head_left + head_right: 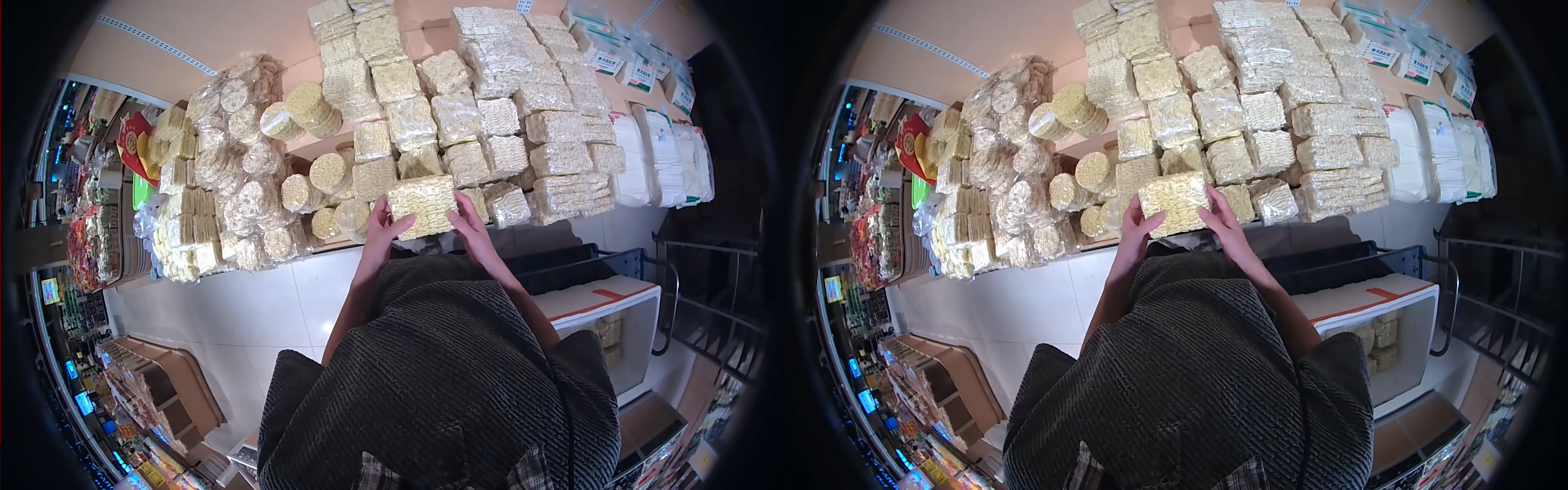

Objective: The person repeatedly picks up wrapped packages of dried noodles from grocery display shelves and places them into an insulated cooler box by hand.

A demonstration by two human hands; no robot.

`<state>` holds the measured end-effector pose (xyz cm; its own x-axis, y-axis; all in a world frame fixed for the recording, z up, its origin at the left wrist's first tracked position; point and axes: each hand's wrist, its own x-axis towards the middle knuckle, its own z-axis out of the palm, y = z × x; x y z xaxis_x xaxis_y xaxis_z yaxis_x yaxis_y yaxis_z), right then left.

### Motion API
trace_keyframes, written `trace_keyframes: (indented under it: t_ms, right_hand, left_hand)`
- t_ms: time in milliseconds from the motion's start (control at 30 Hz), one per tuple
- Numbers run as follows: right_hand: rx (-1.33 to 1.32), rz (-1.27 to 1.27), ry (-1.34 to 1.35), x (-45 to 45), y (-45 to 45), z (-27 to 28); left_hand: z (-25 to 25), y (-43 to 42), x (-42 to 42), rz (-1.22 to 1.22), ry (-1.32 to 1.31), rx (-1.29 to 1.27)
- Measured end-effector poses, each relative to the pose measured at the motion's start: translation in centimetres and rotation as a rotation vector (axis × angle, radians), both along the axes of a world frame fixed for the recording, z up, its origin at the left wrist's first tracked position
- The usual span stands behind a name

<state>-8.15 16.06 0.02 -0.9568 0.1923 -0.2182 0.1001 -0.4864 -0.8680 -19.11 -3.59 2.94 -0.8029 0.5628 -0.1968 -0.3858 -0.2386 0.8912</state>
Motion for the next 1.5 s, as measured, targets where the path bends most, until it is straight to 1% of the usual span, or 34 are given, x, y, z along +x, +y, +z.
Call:
trace_keyframes:
  t_ms: [100,300,400,467,567,700,800,1067,1167,1267,1367,1500]
  right_hand:
    - [0.117,-0.055,0.092,-0.3,-0.5,0.3]
    - [0.345,-0.166,0.028,-0.5,-0.7,0.8]
    - [0.266,-0.164,0.019,-0.5,-0.6,0.8]
    - [0.288,-0.167,-0.006,-0.5,-0.4,-0.5]
    - [0.35,-0.167,-0.055,-0.6,-0.2,-1.9]
    - [0.42,-0.175,-0.145,-1.0,-0.4,-0.1]
    - [0.324,-0.198,-0.061,-1.5,-0.4,-1.1]
    - [0.351,-0.177,-0.129,-1.9,-0.6,-1.2]
    - [0.366,-0.151,-0.13,-2.0,-0.8,-1.0]
    - [0.357,-0.115,-0.112,-2.2,-1.1,-1.6]
    - [0.308,-0.101,-0.129,-2.0,-0.8,-1.3]
    - [0.253,-0.093,-0.155,-1.6,-0.6,-1.5]
  left_hand:
    - [1.6,0.3,0.3,-0.013,0.045,-0.025]
    - [1.9,1.0,0.3,-0.063,0.091,-0.044]
    - [0.8,1.0,0.1,-0.077,0.061,-0.051]
    - [0.0,1.3,0.5,-0.043,0.028,-0.052]
    - [-1.8,1.6,0.2,-0.03,0.09,-0.08]
    - [-0.6,2.3,-0.2,-0.046,0.069,-0.113]
    - [-1.0,2.4,-0.7,-0.057,0.047,-0.114]
    - [-2.4,1.6,-1.0,-0.024,0.015,-0.104]
    - [-2.2,1.2,-0.7,0.013,-0.048,-0.126]
    - [-3.3,0.7,-0.7,0.033,-0.114,-0.115]
    - [-2.4,0.9,-0.3,0.07,-0.258,-0.06]
    - [-3.2,0.7,-0.5,0.058,-0.285,-0.061]
